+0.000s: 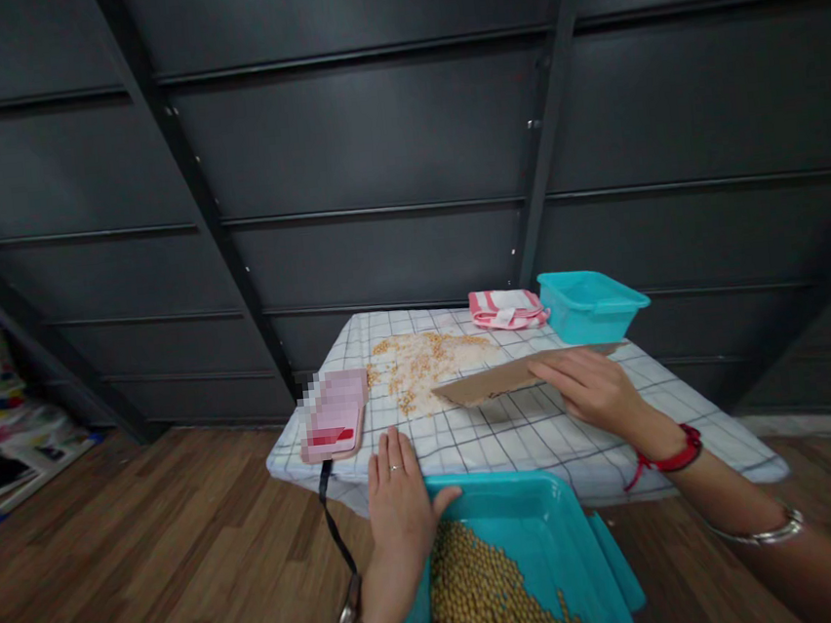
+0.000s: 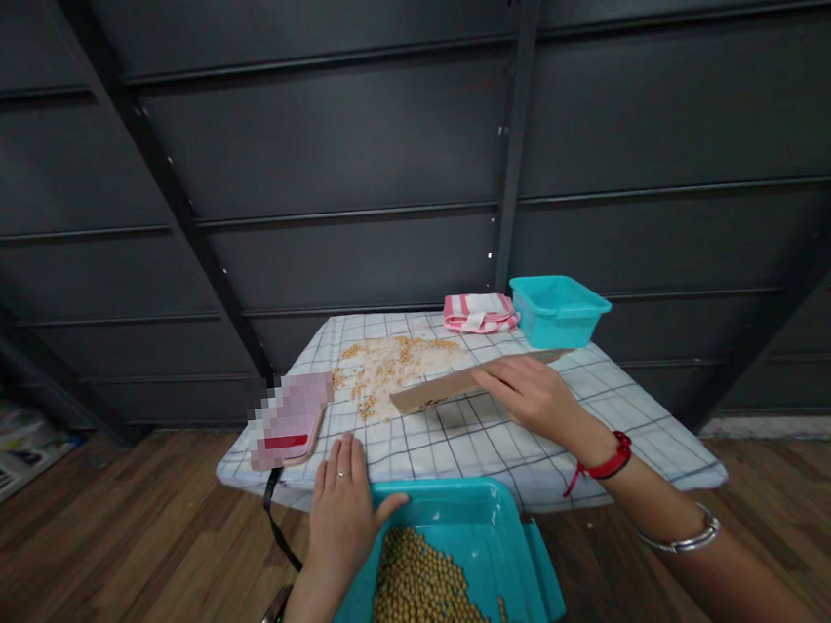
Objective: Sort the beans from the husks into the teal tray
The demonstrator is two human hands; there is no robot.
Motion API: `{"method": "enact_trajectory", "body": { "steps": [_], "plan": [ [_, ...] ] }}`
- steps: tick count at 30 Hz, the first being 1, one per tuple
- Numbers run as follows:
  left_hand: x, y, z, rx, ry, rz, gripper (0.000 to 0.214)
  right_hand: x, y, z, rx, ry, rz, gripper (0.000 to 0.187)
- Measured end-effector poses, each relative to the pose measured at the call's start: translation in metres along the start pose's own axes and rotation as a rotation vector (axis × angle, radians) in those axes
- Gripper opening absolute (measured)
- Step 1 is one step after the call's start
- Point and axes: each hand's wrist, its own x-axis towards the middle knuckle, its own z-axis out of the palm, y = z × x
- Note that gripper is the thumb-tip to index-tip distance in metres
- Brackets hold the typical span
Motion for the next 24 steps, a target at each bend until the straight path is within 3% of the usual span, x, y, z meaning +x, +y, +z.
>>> {"method": "enact_trajectory", "body": {
  "steps": [12, 18, 24],
  "plan": [
    [-0.001, -0.003, 0.006, -0.015, 0.005, -0.001, 0.088, -0.019, 0.007, 0.005, 0.017, -0.047, 0.027, 0.034],
    [-0.002, -0.004, 0.009, -0.017, 0.034, 0.018, 0.085, -0.035, 0.005, -0.006, 0.082, -0.168, 0.045, 0.039],
    [-0.002, 0.0, 0.008, -0.009, 0.04, 0.009, 0.087, -0.035, 0.016, -0.006, 0.048, -0.081, 0.097, 0.04]
  ]
}}
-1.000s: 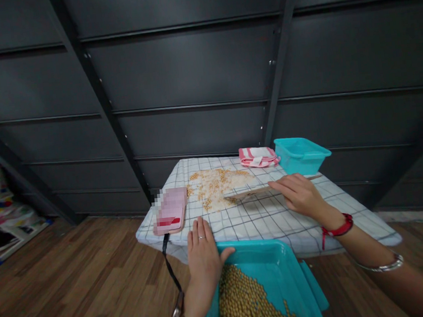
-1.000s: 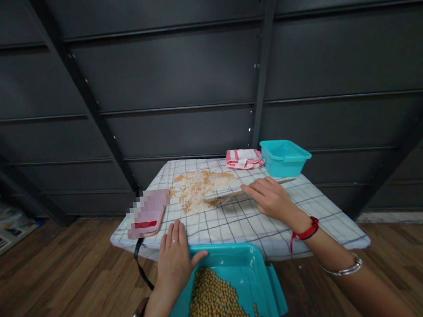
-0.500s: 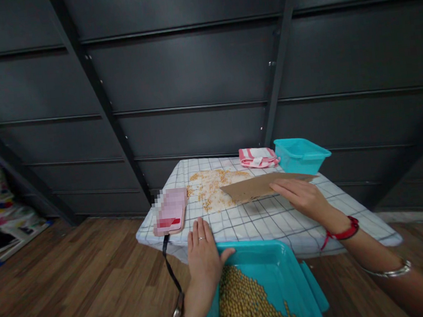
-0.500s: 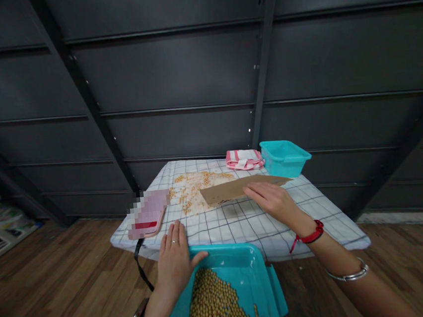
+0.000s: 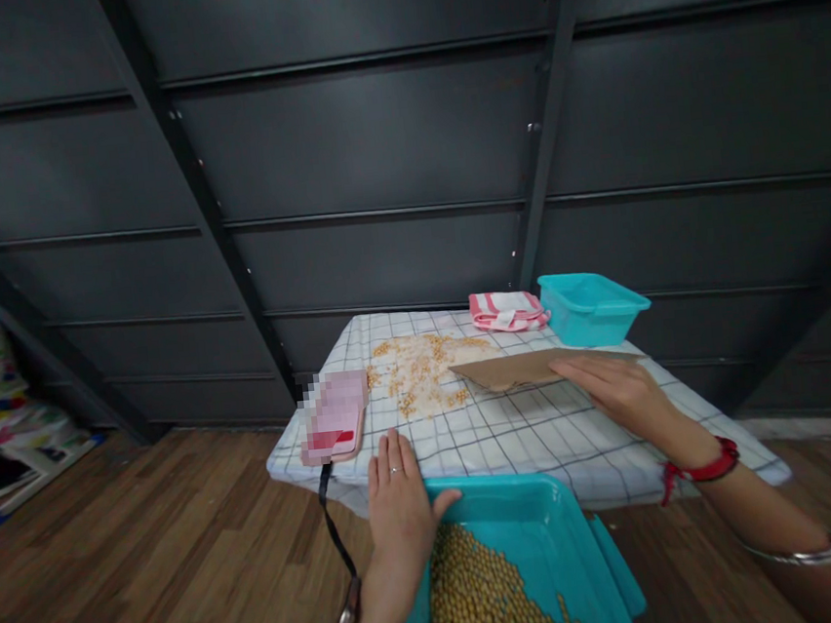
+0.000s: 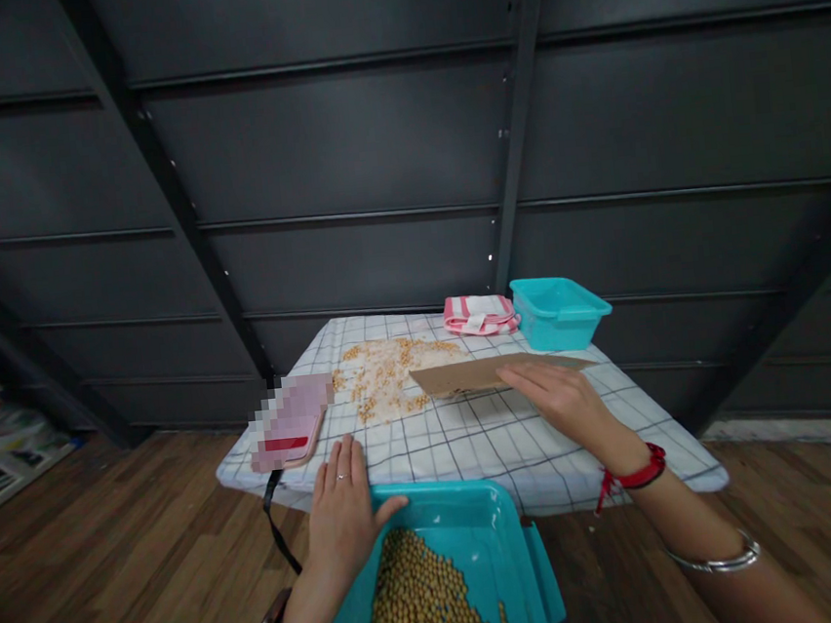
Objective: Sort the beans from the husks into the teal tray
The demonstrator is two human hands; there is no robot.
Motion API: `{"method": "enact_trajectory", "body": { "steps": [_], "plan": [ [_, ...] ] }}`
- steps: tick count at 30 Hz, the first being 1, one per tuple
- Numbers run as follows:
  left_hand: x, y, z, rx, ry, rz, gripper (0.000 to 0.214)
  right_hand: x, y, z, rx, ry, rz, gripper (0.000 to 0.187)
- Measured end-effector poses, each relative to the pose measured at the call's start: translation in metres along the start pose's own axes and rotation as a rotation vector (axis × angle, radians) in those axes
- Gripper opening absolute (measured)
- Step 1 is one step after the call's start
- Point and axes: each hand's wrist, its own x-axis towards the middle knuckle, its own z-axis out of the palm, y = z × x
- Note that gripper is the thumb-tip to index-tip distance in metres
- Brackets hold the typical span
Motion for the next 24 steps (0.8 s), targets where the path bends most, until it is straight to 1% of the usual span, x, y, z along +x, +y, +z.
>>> {"method": "enact_trajectory", "body": {
  "steps": [3, 6, 9, 14, 17, 20, 24],
  "plan": [
    [0.0, 0.0, 0.001, -0.009, 0.02, 0.002, 0.084, 0.004, 0.002, 0.004, 0.002, -0.024, 0.012, 0.038],
    [-0.001, 0.0, 0.001, -0.009, 0.028, 0.01, 0.083, 0.005, -0.002, 0.004, 0.015, -0.041, 0.006, 0.043],
    [-0.002, -0.001, 0.002, -0.005, 0.035, 0.014, 0.083, 0.003, -0.007, -0.004, 0.061, -0.042, -0.012, 0.045],
    [-0.002, 0.0, 0.001, 0.0, 0.038, 0.014, 0.083, -0.001, -0.012, -0.024, 0.084, -0.096, -0.047, 0.045],
    [-0.001, 0.001, -0.001, 0.014, 0.03, 0.009, 0.082, -0.004, -0.014, -0.035, 0.067, -0.076, -0.04, 0.044],
    [0.0, 0.003, -0.004, 0.023, 0.014, -0.001, 0.082, -0.005, -0.014, -0.039, 0.02, -0.049, -0.03, 0.043],
    [0.0, 0.003, -0.007, 0.036, -0.006, 0.011, 0.085, -0.002, -0.012, -0.036, -0.04, -0.043, -0.045, 0.041]
  ]
}}
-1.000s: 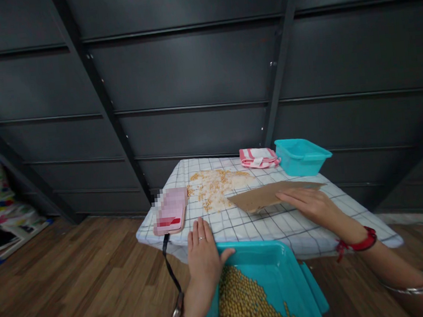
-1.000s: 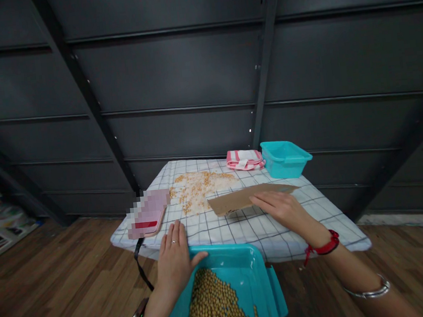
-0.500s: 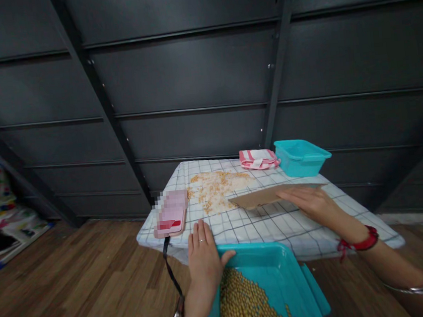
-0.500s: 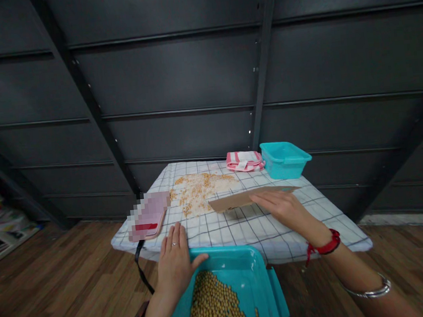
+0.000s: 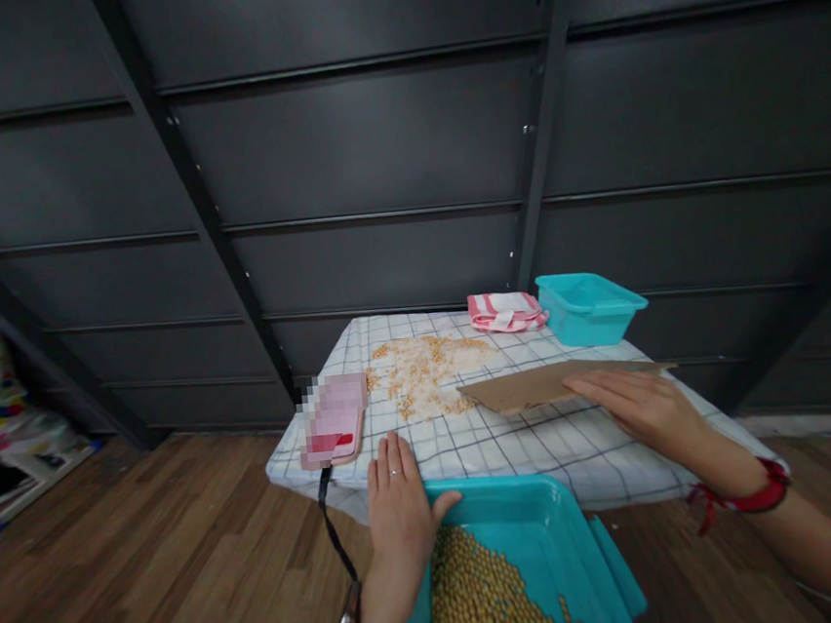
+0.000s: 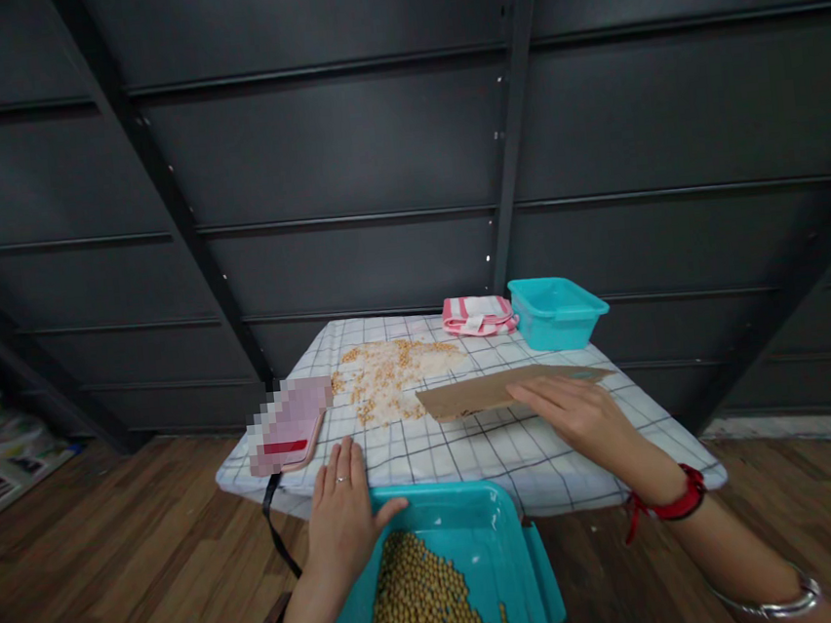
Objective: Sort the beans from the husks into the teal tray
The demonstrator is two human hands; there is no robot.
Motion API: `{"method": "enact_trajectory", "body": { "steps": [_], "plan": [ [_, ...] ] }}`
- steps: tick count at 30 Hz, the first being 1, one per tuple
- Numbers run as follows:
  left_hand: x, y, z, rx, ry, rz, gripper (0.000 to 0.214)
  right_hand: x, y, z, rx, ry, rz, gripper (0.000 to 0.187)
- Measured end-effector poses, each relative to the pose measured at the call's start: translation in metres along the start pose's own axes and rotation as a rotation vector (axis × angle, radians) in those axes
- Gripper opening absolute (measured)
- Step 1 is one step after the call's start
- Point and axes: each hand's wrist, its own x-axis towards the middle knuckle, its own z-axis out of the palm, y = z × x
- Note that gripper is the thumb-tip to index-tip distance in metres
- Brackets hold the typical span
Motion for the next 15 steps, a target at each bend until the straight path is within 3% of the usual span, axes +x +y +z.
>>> {"method": "enact_trajectory", "body": {
  "steps": [5, 15],
  "plan": [
    [0.001, -0.001, -0.001, -0.012, 0.002, 0.005, 0.086, 0.0, -0.005, 0.005, 0.056, -0.029, -0.016, 0.041],
    [0.0, -0.002, 0.006, -0.027, 0.045, 0.009, 0.087, 0.002, -0.015, -0.01, 0.011, -0.01, -0.028, 0.039]
  ]
}}
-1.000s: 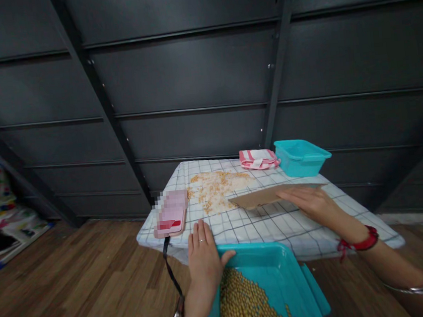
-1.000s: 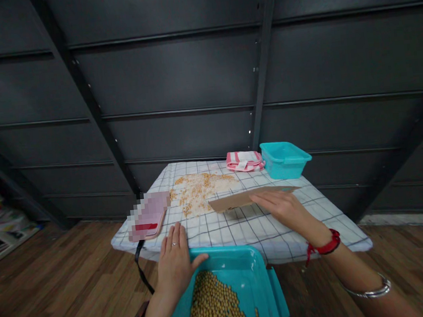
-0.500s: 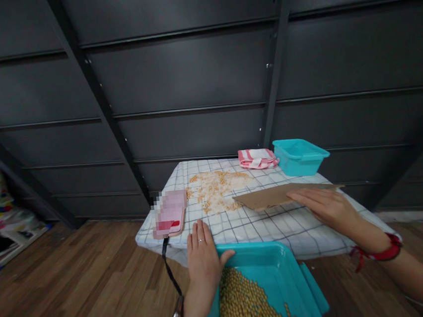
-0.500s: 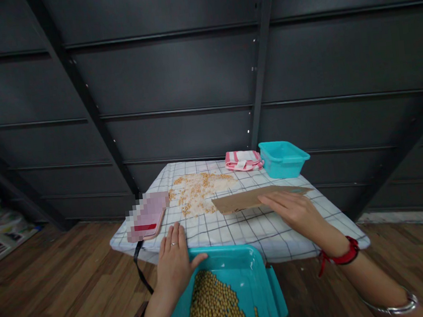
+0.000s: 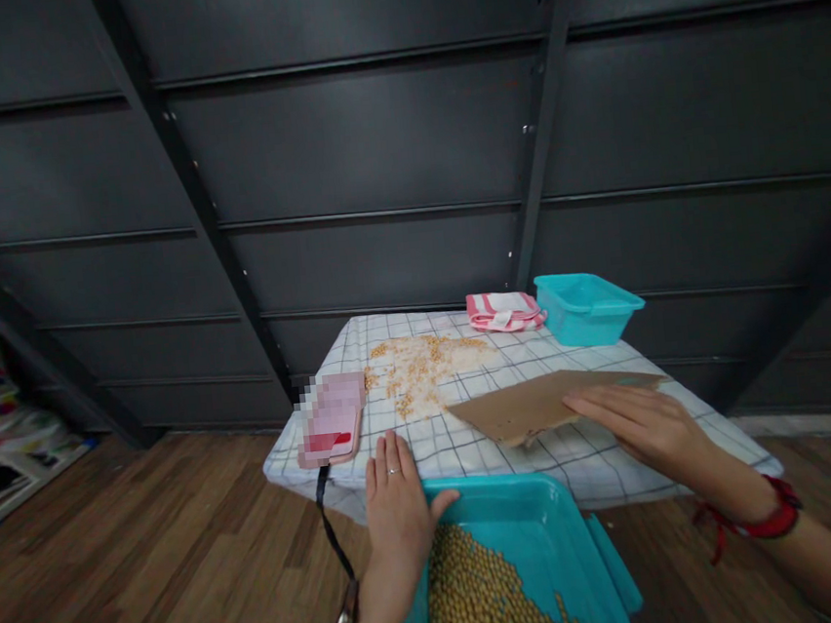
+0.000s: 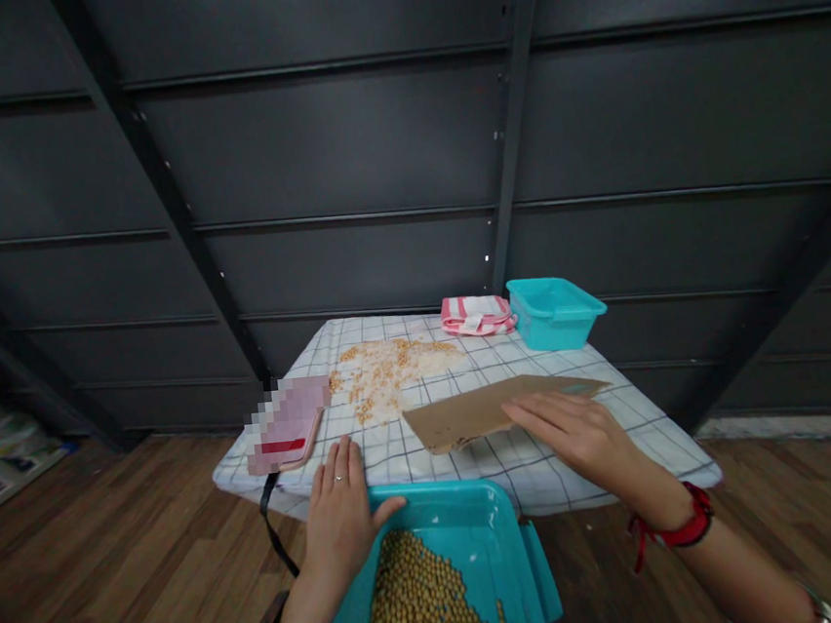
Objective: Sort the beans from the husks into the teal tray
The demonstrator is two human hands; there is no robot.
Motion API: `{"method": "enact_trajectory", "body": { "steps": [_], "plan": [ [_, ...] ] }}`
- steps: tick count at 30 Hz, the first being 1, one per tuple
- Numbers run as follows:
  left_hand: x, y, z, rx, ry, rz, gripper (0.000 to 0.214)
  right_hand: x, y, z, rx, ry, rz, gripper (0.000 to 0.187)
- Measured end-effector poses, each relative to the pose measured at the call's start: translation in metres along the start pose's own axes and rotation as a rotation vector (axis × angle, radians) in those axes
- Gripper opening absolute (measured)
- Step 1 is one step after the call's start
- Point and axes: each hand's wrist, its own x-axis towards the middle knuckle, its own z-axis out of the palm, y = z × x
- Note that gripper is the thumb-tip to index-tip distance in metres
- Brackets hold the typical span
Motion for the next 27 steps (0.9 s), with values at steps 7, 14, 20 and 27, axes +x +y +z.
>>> {"method": "enact_trajectory", "body": {
  "steps": [7, 14, 20, 27],
  "plan": [
    [-0.002, -0.001, 0.002, 0.029, 0.001, 0.02, 0.087, 0.0, 0.004, 0.012, -0.038, -0.018, -0.001, 0.036],
    [0.001, -0.001, 0.002, 0.023, -0.018, 0.014, 0.089, -0.005, 0.0, 0.0, -0.012, -0.02, -0.002, 0.036],
    [-0.001, -0.001, 0.002, 0.025, -0.005, 0.015, 0.089, 0.0, 0.002, 0.004, -0.071, 0.008, 0.002, 0.03],
    [0.002, 0.0, -0.004, 0.019, -0.03, 0.01, 0.09, -0.004, -0.006, 0.0, -0.026, -0.026, 0.0, 0.031]
  ]
}}
